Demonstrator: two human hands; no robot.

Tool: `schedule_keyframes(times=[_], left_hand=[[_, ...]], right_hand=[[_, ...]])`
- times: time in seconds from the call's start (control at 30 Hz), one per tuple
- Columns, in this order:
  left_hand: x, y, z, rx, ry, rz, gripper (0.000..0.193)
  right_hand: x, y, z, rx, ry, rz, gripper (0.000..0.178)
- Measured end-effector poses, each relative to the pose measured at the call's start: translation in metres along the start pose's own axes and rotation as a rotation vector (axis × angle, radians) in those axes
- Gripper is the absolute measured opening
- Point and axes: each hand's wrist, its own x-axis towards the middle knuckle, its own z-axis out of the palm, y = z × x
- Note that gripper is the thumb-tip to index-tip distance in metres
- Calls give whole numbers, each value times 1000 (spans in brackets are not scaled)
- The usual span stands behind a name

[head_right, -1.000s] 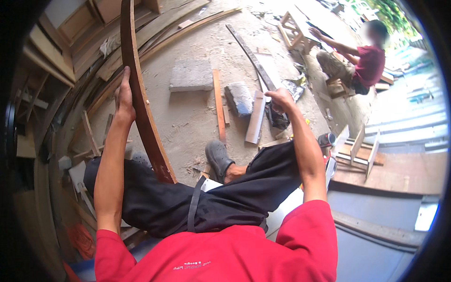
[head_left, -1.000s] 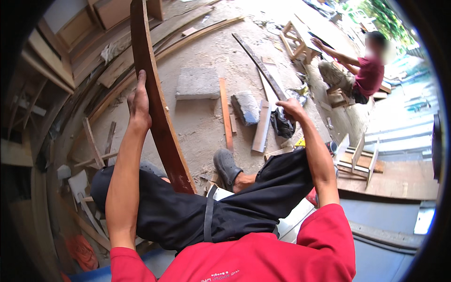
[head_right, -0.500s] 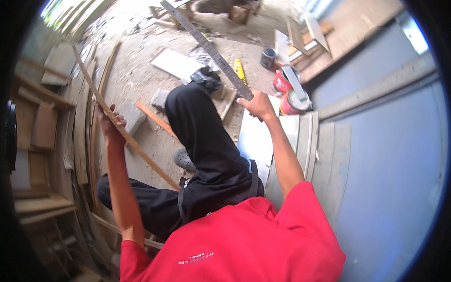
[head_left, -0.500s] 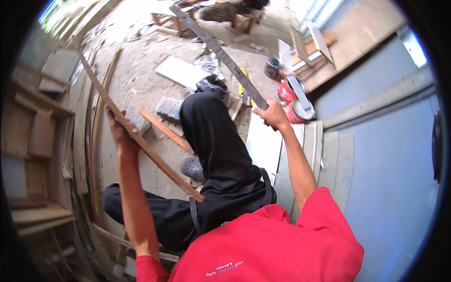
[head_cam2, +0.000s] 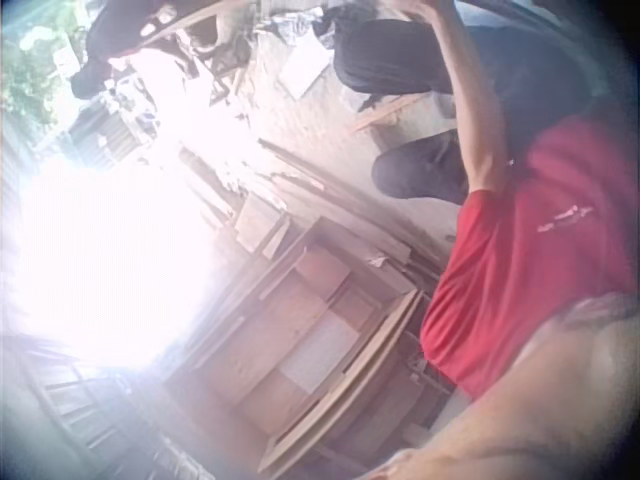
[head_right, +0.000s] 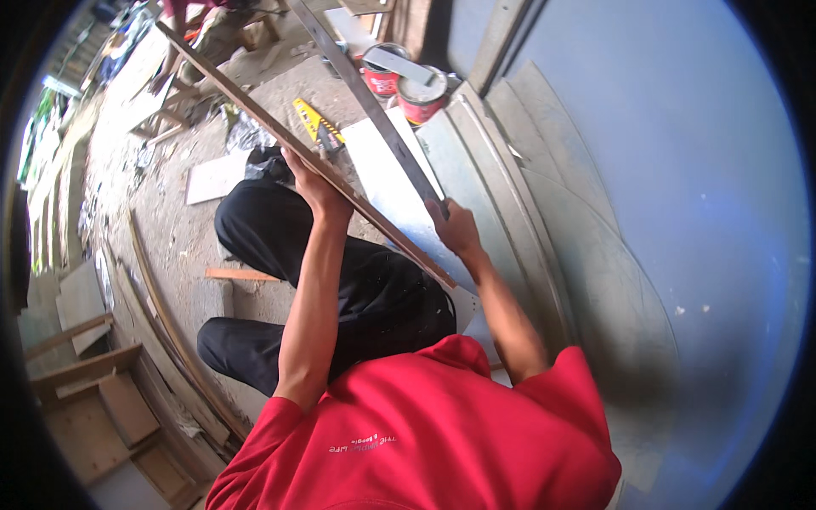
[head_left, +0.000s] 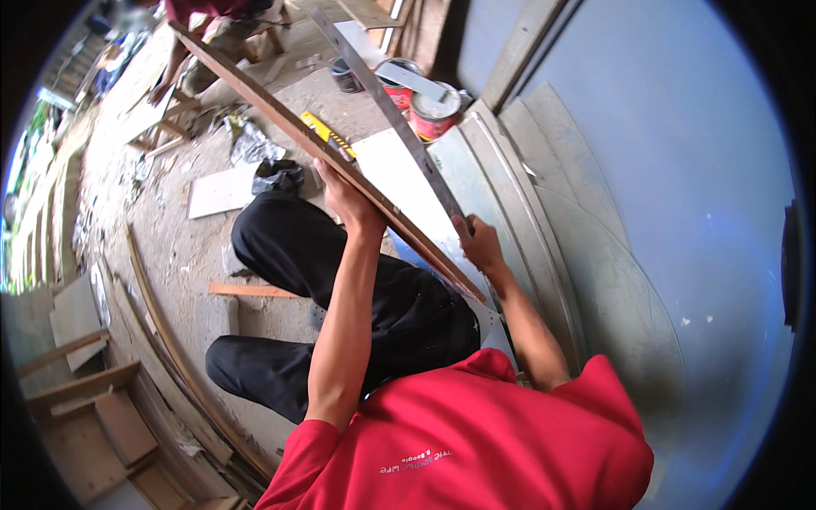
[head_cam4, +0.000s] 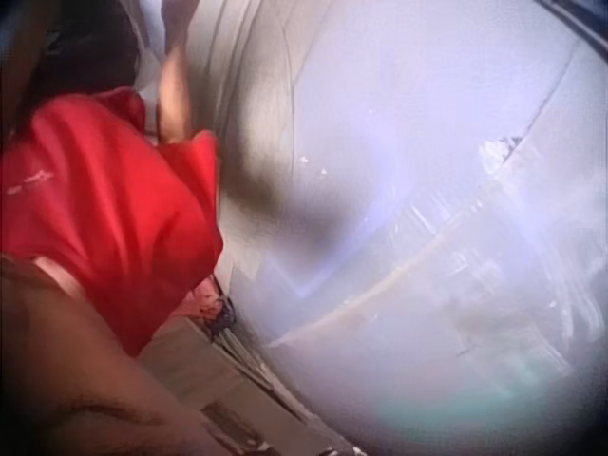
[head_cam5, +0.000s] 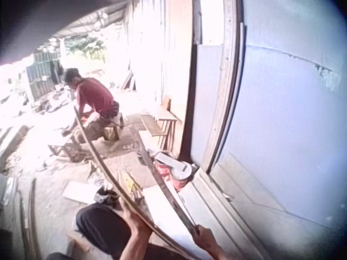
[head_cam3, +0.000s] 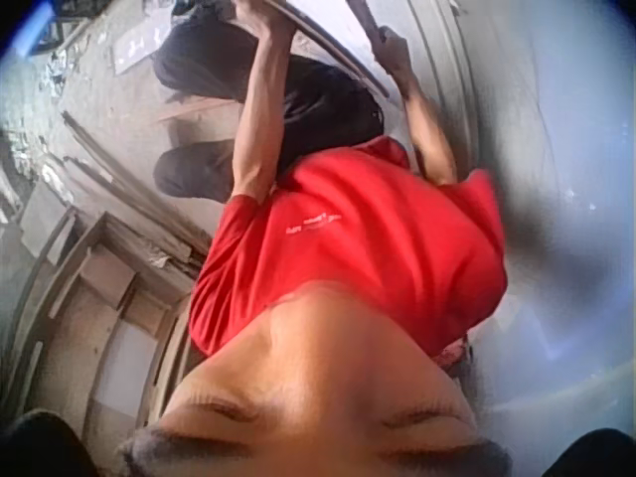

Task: The person sits on the floor and assembles a wooden frame by joining several wooden planks and a flat board. They use a hammer to secure the pieces together and adjust the alignment of the frame components.

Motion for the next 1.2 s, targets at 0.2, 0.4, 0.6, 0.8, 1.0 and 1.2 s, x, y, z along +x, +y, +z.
schedule_keyframes(times=[0.2,0.4,0.6,0.8,1.0,1.2], left_hand=[[-9,-33,-31,51,15,-160,55],[-2,-37,-48,30,6,-110,56],[-1,-57,-57,30,45,-59,56],[-7,-66,-56,51,69,-47,57],[-17,-56,-42,54,54,-14,54],[-23,-25,-38,31,90,94,53]], right_hand=[[-41,116,48,-237,241,63,52],[-35,159,43,-404,198,105,51],[-43,194,36,-453,67,177,52],[-38,205,50,-524,-150,429,50],[-1,205,42,-641,-317,483,50],[41,9,1,132,-605,292,69]])
